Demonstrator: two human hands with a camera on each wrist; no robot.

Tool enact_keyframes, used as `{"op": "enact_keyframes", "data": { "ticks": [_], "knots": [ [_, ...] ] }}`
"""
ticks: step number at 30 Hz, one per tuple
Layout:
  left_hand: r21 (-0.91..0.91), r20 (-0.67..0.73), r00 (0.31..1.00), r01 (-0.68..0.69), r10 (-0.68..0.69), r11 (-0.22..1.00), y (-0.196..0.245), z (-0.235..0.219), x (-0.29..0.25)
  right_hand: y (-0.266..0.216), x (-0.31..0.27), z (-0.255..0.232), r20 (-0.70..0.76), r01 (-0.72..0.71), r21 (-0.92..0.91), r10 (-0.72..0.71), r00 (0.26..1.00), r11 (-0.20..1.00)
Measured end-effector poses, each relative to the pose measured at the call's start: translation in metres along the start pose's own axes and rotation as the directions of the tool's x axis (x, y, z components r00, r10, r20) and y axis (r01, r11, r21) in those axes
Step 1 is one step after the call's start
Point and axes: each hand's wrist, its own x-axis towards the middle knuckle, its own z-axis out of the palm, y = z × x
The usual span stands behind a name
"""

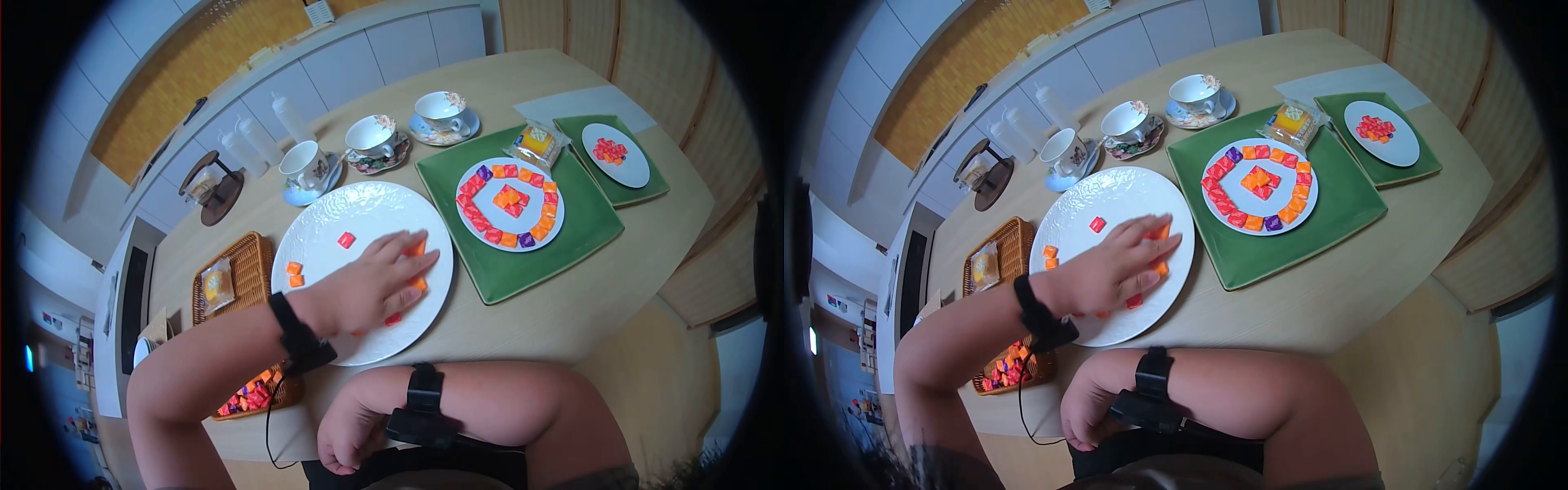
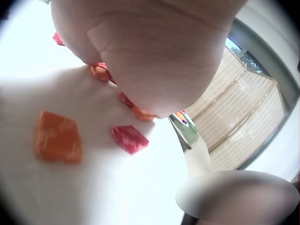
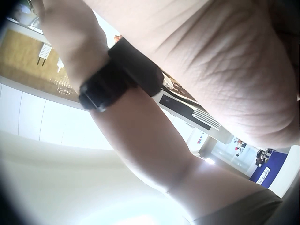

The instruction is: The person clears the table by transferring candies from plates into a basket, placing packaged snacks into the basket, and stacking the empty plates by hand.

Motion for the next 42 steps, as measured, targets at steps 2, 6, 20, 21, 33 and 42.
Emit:
{"op": "enact_keyframes", "data": {
  "ticks": [2,6,20,21,33,42],
  "knots": [
    [0.013,-0.008,1.000,-0.028,0.028,1.000,0.011,0.002,-0.017,0.002,0.002,0.000,0.003,0.002,0.033,-0.002,1.000,0.999],
    [-0.088,0.064,0.996,-0.055,0.060,0.995,0.025,-0.008,-0.044,0.003,0.004,0.004,0.006,0.015,0.042,-0.015,1.000,0.999],
    [0.323,0.022,0.883,0.437,-0.469,0.839,-0.088,-0.033,-0.092,0.001,-0.001,0.003,-0.003,-0.025,0.131,0.025,1.000,0.991],
    [0.322,0.007,0.893,0.424,-0.450,0.847,-0.090,-0.031,-0.092,0.002,0.000,0.004,-0.001,-0.025,0.129,0.026,1.000,0.991],
    [-0.015,0.094,0.962,0.260,-0.257,0.966,-0.043,-0.008,-0.072,0.001,-0.001,0.006,0.011,-0.044,0.198,0.043,0.999,0.979],
    [-0.190,-0.003,0.989,0.147,-0.150,0.971,0.015,0.006,-0.076,0.001,0.000,0.004,0.004,-0.046,0.147,0.046,0.999,0.988]
  ]
}}
